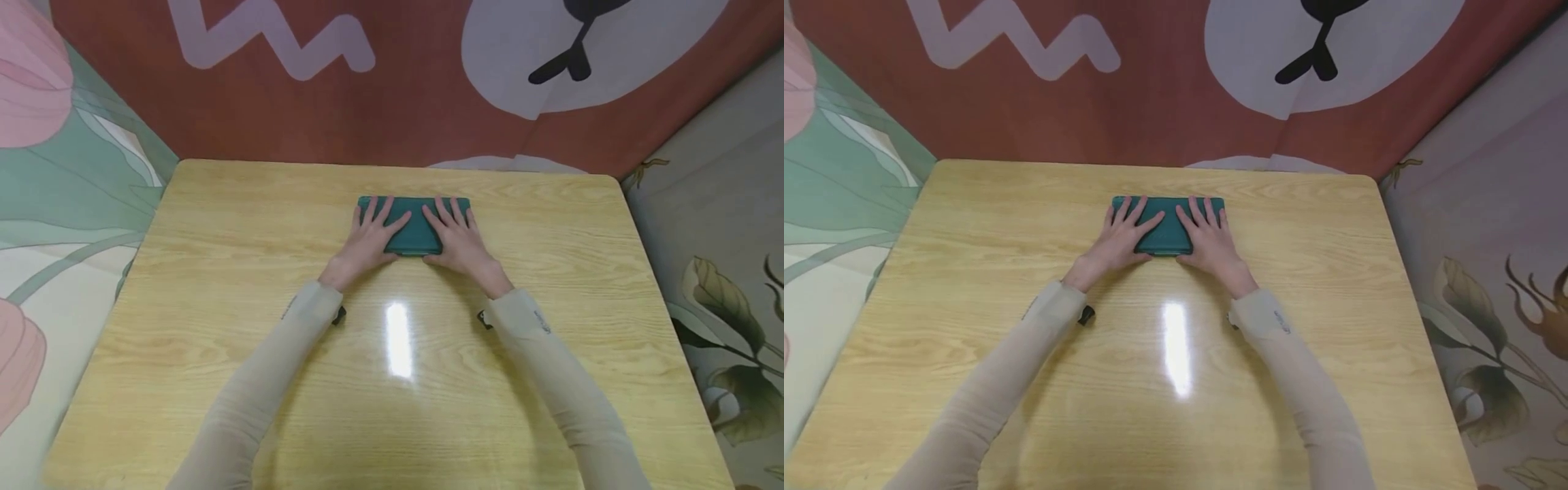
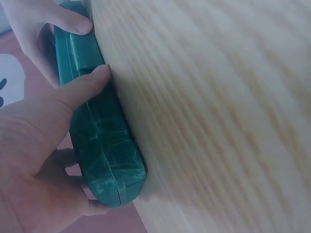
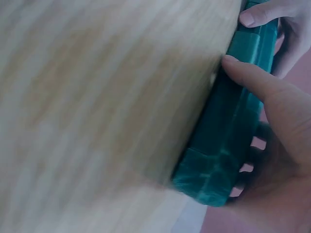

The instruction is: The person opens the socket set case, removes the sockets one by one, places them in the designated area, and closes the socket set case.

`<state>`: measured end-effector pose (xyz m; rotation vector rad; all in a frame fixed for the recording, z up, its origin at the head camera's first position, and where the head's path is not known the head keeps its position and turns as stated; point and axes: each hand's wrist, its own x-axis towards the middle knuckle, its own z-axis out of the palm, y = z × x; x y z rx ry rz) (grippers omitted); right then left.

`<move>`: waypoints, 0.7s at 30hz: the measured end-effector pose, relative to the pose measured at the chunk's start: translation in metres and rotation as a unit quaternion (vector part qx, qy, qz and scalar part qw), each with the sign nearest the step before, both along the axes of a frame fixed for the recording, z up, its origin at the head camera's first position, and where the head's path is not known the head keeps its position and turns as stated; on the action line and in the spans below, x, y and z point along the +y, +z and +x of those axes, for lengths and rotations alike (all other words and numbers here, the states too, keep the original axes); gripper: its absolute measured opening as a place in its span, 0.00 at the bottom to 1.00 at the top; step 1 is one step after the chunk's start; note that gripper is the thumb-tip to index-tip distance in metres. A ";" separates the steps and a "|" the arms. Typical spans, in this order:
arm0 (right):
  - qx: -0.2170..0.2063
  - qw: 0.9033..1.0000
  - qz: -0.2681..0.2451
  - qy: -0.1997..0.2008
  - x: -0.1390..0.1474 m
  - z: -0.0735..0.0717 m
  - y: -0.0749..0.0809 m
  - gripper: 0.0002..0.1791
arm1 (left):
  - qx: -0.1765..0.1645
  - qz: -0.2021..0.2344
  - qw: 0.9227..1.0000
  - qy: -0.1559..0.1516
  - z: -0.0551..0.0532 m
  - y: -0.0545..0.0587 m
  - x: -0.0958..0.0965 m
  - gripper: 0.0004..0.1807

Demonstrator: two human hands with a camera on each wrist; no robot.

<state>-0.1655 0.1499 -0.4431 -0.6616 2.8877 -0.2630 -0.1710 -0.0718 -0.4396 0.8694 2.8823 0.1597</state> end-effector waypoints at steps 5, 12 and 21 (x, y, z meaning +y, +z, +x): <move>0.008 1.000 0.000 0.010 0.001 0.002 -0.004 0.57 | 0.017 -0.030 0.999 -0.003 -0.001 0.002 0.002 0.47; 0.014 0.999 0.036 0.019 0.002 0.004 -0.008 0.55 | 0.027 -0.030 0.999 -0.026 -0.003 0.005 -0.001 0.46; -0.005 0.998 0.057 0.001 -0.014 0.008 -0.001 0.56 | 0.030 -0.048 0.998 -0.036 -0.005 0.009 -0.006 0.46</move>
